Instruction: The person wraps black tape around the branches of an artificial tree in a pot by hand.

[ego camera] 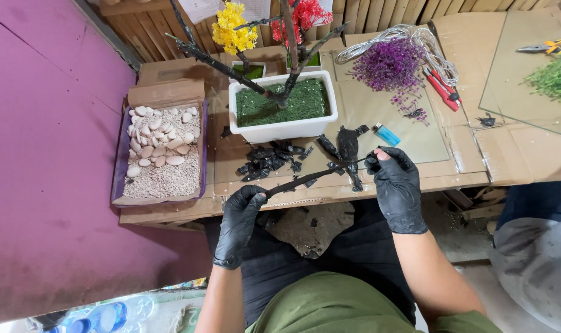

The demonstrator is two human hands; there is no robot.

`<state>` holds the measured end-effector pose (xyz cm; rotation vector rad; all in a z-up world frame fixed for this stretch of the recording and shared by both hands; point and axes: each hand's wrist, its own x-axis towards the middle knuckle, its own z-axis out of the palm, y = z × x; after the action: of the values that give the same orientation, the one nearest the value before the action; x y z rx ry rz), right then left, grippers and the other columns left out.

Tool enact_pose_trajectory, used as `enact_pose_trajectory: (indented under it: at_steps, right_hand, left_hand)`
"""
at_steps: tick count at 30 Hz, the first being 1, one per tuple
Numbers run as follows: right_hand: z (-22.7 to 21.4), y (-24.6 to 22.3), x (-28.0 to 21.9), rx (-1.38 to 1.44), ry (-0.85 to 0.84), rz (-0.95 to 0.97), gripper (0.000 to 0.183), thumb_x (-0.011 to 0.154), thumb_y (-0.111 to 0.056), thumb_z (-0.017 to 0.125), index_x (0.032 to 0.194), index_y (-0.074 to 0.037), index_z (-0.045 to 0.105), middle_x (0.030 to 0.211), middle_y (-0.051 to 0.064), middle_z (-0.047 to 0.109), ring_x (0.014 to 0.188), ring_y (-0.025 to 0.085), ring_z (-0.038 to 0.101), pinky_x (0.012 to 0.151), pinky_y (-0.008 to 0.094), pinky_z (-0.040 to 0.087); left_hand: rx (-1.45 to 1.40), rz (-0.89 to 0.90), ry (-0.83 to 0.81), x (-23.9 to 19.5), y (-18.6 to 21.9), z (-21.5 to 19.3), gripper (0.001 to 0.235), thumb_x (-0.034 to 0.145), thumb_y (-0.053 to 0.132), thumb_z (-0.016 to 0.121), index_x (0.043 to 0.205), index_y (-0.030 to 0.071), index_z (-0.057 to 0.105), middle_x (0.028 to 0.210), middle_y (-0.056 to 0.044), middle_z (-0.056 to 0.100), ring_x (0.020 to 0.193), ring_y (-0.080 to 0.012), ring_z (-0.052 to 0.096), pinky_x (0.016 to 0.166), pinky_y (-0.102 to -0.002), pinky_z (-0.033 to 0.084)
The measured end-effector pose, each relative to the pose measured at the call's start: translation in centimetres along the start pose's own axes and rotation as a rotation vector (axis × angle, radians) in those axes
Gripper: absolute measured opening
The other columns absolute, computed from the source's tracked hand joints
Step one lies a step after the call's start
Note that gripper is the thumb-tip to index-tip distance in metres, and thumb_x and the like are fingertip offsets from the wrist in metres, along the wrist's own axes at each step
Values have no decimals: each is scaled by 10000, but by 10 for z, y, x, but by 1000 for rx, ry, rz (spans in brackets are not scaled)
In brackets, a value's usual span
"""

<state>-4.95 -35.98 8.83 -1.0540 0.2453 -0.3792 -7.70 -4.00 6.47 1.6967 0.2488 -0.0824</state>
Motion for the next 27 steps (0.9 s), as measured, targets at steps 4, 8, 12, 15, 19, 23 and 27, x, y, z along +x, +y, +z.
enact_pose_trajectory:
  at_steps: [4,8,12,15,19,23,27]
  right_hand:
    - [-6,3,-2,-13,0,-4,75,942,-22,721,1016,-13,720,890,187,714,795,283,728,721,300,554]
    - [-8,0,-6,-12,-1,6,85,939,-27,725,1023,-14,723,879,175,711,791,260,723,722,292,552]
    - [-9,-3,-6,-66,0,12,114,926,-41,741,1037,-20,723,865,173,703,797,259,721,741,293,559]
    - [-8,-4,-5,-53,7,23,89,938,-52,727,1027,-46,723,853,149,707,777,236,711,718,277,540]
    - [-12,-1,-4,-31,3,44,93,933,-43,734,1025,-37,720,857,158,697,781,248,718,732,288,559]
    - [-19,-1,-1,51,13,57,83,937,-37,731,1015,-62,712,879,133,696,803,235,726,745,290,574]
    - [-28,1,7,94,16,56,90,943,-46,732,1018,-87,703,943,106,705,852,225,723,787,310,588]
  left_hand:
    - [-11,27,11,-3,-3,1,101,998,236,721,997,154,780,950,-77,780,1001,-149,631,977,-389,488]
    - [4,43,24,-4,-3,2,113,1008,214,704,1020,131,779,966,-108,777,1020,-188,641,993,-423,485]
    - [25,41,29,2,-15,1,113,1010,230,692,1035,160,777,995,-98,789,1085,-210,677,1049,-440,474]
    - [21,44,20,-6,-5,0,113,1011,240,691,1022,177,785,993,-84,795,1072,-186,677,1056,-420,472]
    - [-88,74,54,-12,-6,3,124,1014,230,694,1002,143,782,977,-108,792,1048,-176,644,1040,-429,467]
    - [-103,102,28,-12,5,6,114,996,212,720,1016,121,784,950,-110,778,1000,-175,646,1001,-414,489]
    - [-72,98,8,-7,24,9,103,990,215,726,1012,132,783,910,-86,761,917,-143,617,934,-369,518]
